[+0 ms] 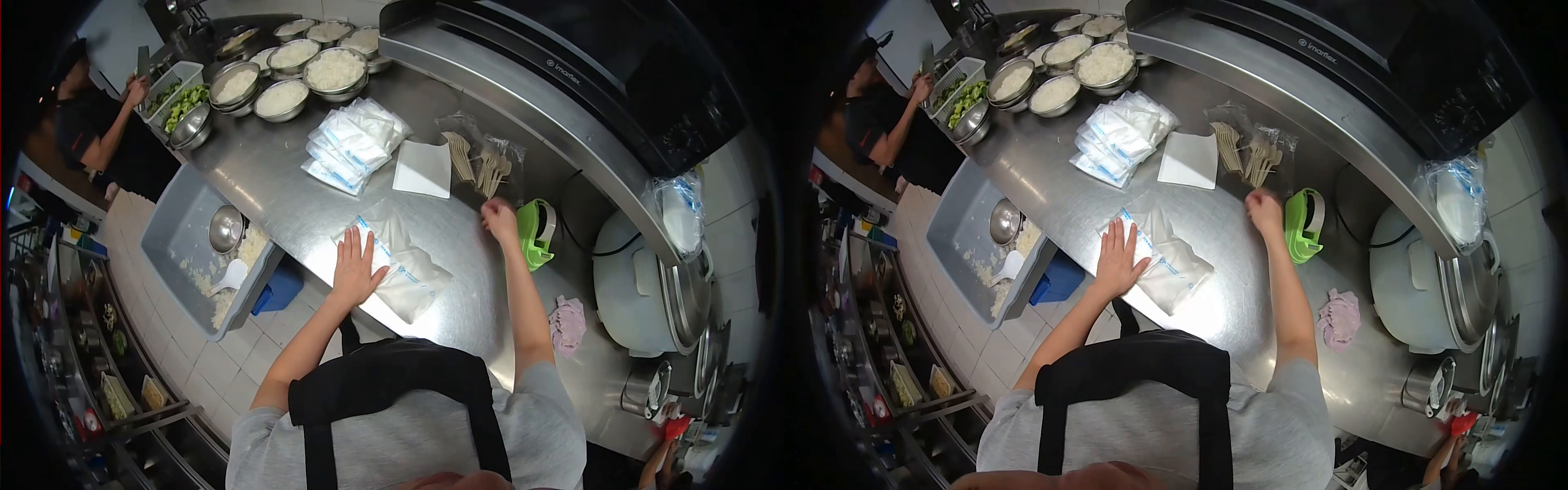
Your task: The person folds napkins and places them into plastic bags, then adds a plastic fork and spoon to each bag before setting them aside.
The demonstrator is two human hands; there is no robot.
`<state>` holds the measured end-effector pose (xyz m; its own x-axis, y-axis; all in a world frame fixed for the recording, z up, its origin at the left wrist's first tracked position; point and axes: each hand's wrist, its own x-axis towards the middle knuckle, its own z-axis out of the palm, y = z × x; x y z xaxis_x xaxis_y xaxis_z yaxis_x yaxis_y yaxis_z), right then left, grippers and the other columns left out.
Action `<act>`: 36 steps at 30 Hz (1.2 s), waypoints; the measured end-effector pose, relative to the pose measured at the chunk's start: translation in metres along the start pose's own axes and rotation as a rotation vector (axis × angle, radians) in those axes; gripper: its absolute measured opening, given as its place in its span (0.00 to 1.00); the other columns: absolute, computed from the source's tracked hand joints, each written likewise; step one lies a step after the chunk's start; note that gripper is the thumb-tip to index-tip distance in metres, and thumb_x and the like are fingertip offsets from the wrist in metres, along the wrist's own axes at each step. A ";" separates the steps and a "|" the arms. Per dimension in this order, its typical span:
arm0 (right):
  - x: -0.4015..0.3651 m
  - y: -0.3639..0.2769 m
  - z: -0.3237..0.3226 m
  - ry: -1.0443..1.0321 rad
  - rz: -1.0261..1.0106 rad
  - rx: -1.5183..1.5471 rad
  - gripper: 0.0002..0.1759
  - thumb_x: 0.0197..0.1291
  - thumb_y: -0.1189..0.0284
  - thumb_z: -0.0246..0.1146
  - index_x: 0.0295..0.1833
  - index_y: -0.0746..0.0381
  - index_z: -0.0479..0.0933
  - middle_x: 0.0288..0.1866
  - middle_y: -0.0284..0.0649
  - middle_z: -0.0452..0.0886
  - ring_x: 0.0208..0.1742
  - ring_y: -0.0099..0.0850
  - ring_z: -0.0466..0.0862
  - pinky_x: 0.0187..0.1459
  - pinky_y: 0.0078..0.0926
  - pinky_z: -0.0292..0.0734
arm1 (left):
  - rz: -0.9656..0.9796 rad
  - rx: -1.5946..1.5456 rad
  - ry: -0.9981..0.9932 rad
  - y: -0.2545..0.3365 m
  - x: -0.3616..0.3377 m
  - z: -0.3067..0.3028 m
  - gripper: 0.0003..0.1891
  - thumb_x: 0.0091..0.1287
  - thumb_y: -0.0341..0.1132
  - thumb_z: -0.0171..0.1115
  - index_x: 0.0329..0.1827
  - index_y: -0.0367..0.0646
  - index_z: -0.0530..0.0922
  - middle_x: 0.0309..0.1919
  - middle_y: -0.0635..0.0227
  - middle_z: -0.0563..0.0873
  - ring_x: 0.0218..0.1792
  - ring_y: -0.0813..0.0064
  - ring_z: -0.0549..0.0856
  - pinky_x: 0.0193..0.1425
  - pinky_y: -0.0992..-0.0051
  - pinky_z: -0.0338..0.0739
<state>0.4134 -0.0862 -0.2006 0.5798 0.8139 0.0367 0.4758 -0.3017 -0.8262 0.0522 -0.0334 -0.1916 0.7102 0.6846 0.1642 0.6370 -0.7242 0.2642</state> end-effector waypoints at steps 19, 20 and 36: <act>-0.110 -0.086 0.013 -0.318 0.243 0.593 0.07 0.59 0.70 0.57 0.32 0.62 0.73 0.14 0.30 0.70 0.11 0.17 0.66 0.11 0.16 0.57 | -0.233 -0.918 0.043 0.025 0.009 -0.020 0.35 0.68 0.46 0.51 0.72 0.38 0.49 0.68 0.50 0.60 0.68 0.56 0.61 0.71 0.64 0.53; -0.124 -0.103 0.019 -0.474 0.203 0.559 0.07 0.59 0.70 0.58 0.33 0.62 0.73 0.15 0.30 0.71 0.12 0.17 0.67 0.12 0.15 0.58 | -0.347 -1.441 -0.015 0.037 0.008 -0.027 0.32 0.69 0.46 0.51 0.71 0.40 0.52 0.66 0.52 0.63 0.67 0.58 0.64 0.69 0.66 0.57; 0.086 -0.037 0.045 0.237 0.038 -0.611 0.12 0.54 0.69 0.58 0.43 0.63 0.76 0.37 0.49 0.82 0.46 0.51 0.80 0.44 0.47 0.75 | -0.816 -2.386 0.144 0.017 -0.050 -0.033 0.18 0.72 0.42 0.42 0.60 0.46 0.65 0.48 0.61 0.78 0.35 0.75 0.82 0.26 0.83 0.79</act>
<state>0.4161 0.0175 -0.1924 0.7002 0.6869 0.1947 0.7019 -0.6124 -0.3638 0.0179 -0.0771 -0.1635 0.5467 0.7133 -0.4386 -0.6266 0.6959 0.3508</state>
